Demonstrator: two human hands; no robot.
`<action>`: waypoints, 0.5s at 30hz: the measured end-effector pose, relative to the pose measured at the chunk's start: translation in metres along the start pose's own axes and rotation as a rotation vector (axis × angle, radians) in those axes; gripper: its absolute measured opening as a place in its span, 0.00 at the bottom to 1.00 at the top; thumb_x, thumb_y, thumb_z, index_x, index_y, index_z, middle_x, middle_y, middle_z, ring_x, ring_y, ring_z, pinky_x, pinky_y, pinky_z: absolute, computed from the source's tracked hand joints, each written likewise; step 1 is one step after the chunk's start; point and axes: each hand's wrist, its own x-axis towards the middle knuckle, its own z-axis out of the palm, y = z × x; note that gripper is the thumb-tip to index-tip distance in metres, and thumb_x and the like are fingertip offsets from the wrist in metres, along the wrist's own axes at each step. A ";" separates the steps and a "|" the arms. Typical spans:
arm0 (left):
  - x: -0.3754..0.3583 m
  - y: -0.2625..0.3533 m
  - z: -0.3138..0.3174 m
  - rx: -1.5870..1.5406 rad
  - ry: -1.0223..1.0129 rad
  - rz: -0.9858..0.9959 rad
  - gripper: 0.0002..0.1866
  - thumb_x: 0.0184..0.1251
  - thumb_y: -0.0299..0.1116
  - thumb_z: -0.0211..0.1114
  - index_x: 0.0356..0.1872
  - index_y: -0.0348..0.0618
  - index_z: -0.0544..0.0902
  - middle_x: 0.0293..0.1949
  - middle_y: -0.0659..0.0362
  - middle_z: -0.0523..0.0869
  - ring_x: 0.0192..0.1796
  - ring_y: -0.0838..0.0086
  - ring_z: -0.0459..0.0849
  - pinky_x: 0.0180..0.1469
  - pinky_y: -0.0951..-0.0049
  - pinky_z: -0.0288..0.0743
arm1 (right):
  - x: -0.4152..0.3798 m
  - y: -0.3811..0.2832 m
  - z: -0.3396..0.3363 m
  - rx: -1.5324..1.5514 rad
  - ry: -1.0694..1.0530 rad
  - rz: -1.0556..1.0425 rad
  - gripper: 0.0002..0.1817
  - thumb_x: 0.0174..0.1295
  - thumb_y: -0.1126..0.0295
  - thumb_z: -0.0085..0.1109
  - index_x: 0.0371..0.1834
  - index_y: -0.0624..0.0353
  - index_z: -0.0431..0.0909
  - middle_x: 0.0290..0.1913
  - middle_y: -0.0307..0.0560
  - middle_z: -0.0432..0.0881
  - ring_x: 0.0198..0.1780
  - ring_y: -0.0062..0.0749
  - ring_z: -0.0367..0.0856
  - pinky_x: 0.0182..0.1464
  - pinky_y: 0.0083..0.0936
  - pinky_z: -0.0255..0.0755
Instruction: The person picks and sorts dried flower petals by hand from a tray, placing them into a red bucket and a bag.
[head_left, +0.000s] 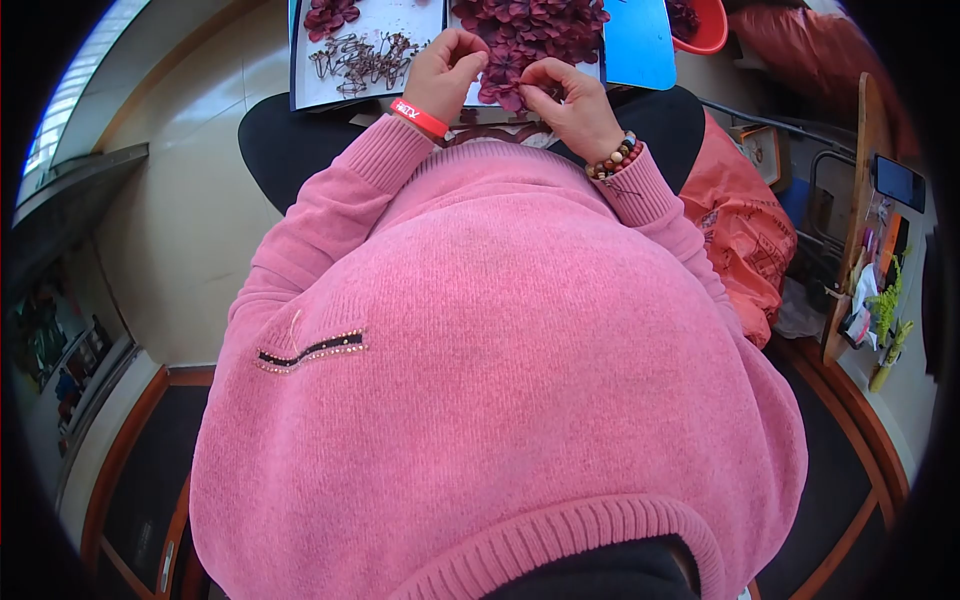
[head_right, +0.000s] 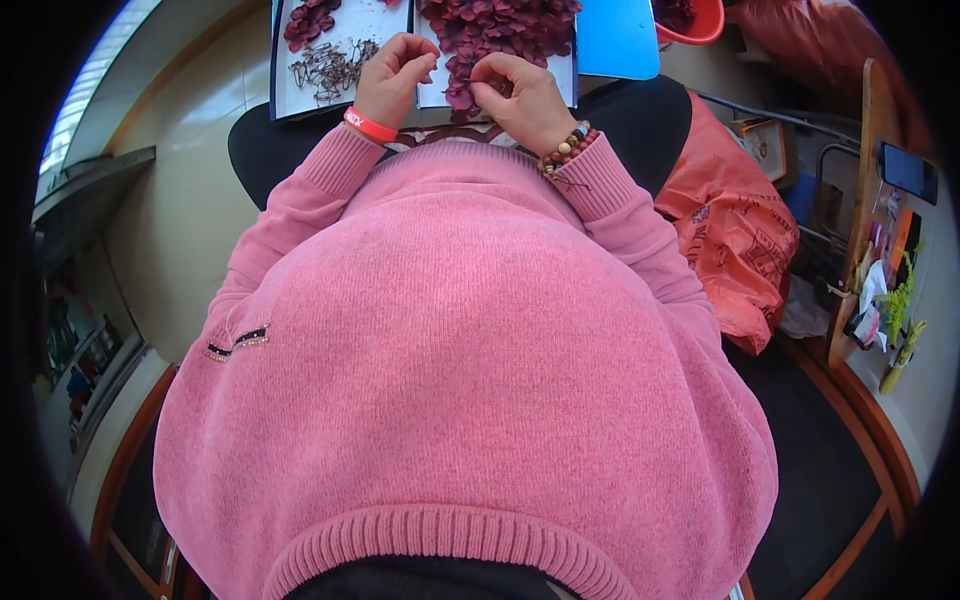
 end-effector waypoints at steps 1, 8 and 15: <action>0.000 0.002 0.000 0.073 -0.019 0.147 0.07 0.61 0.31 0.59 0.37 0.40 0.78 0.32 0.64 0.79 0.33 0.81 0.76 0.37 0.80 0.71 | 0.000 0.001 0.000 0.027 0.004 0.009 0.07 0.56 0.74 0.57 0.36 0.63 0.76 0.31 0.40 0.79 0.31 0.17 0.77 0.32 0.17 0.73; -0.011 0.023 0.015 0.829 -0.118 0.599 0.03 0.56 0.29 0.58 0.31 0.43 0.75 0.30 0.57 0.75 0.34 0.64 0.75 0.42 0.66 0.63 | -0.001 0.008 0.004 0.085 -0.031 0.029 0.06 0.56 0.74 0.54 0.34 0.63 0.75 0.28 0.40 0.79 0.28 0.18 0.78 0.25 0.16 0.74; -0.006 0.020 0.016 0.838 -0.108 0.645 0.02 0.55 0.28 0.57 0.30 0.43 0.74 0.29 0.57 0.74 0.34 0.63 0.74 0.43 0.65 0.62 | 0.004 0.016 0.004 0.360 -0.081 0.269 0.07 0.56 0.73 0.55 0.35 0.65 0.77 0.26 0.40 0.78 0.25 0.18 0.77 0.21 0.17 0.74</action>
